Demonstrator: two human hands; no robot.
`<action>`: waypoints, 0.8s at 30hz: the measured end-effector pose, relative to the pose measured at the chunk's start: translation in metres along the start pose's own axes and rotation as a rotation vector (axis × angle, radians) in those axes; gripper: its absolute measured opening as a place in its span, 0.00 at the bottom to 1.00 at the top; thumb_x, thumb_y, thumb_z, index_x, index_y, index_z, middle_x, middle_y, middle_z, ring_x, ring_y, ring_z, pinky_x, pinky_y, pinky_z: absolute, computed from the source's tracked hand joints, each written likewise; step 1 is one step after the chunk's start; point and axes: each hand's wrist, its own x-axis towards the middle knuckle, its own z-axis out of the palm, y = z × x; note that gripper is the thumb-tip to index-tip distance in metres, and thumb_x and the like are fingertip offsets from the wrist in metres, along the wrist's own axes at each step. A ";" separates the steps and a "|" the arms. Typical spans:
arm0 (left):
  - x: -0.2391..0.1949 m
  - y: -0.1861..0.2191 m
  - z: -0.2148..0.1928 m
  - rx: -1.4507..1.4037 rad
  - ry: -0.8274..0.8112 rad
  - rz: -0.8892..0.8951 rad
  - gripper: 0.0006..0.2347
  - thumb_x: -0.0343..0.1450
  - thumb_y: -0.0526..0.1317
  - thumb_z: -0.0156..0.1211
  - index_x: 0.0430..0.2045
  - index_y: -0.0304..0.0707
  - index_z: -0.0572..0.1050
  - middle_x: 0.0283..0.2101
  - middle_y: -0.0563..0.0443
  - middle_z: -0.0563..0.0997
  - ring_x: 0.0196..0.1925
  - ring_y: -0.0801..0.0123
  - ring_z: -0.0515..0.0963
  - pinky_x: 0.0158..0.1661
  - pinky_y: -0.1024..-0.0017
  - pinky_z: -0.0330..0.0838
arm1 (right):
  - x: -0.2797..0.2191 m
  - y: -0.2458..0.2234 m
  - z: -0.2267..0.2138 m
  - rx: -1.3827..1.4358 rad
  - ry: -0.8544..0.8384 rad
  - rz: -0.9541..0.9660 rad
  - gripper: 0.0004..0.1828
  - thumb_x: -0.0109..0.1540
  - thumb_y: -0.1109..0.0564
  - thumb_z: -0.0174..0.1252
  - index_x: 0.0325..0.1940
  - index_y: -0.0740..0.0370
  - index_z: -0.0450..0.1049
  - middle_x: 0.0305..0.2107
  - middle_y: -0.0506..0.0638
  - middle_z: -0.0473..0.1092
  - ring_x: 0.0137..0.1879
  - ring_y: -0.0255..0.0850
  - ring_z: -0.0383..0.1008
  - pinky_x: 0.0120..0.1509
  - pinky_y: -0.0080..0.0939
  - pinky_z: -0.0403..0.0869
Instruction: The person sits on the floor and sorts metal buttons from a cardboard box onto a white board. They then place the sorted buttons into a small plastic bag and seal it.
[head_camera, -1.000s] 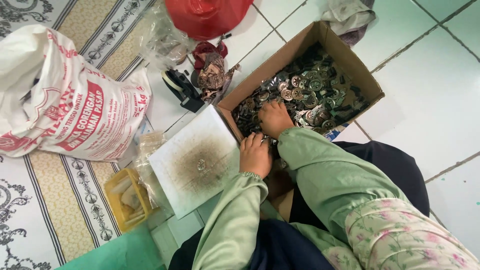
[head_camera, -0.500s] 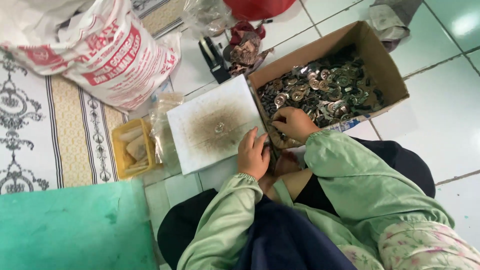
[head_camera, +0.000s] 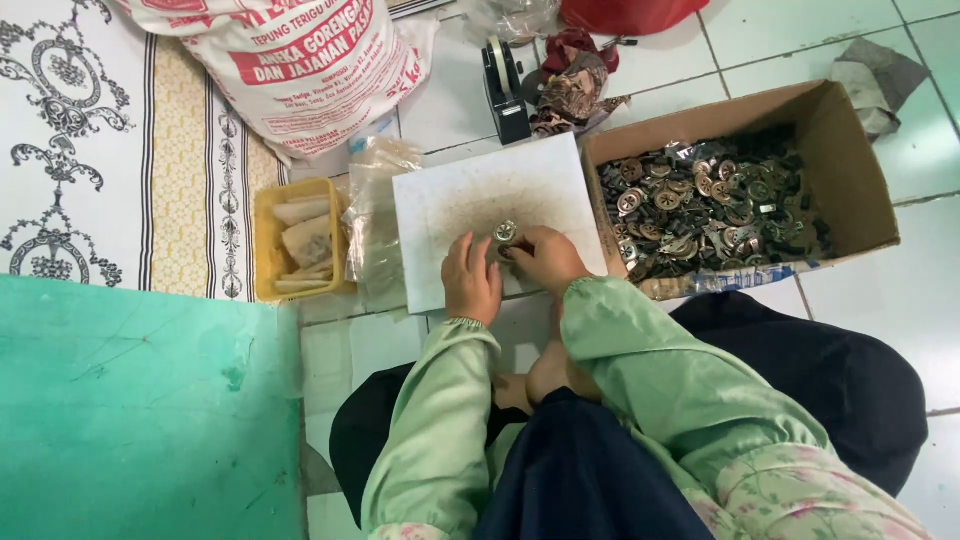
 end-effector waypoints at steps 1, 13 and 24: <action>-0.001 -0.001 -0.001 -0.007 -0.001 -0.002 0.18 0.76 0.40 0.53 0.61 0.45 0.65 0.64 0.38 0.64 0.69 0.45 0.64 0.64 0.46 0.60 | 0.003 -0.002 0.000 -0.006 -0.001 0.004 0.11 0.64 0.52 0.62 0.47 0.58 0.81 0.39 0.53 0.78 0.49 0.48 0.79 0.54 0.46 0.79; -0.007 0.003 0.011 0.087 0.009 0.059 0.16 0.70 0.45 0.56 0.53 0.53 0.74 0.63 0.44 0.69 0.69 0.47 0.65 0.61 0.49 0.62 | 0.021 0.020 0.015 -0.360 0.111 -0.155 0.15 0.64 0.50 0.63 0.51 0.59 0.80 0.40 0.54 0.74 0.51 0.48 0.76 0.55 0.43 0.78; -0.004 0.011 0.001 0.186 -0.035 0.098 0.16 0.69 0.45 0.56 0.51 0.48 0.73 0.67 0.41 0.65 0.72 0.40 0.60 0.66 0.42 0.52 | 0.000 0.015 -0.013 -0.080 0.008 -0.173 0.19 0.63 0.50 0.61 0.56 0.58 0.76 0.47 0.57 0.71 0.59 0.54 0.72 0.63 0.48 0.74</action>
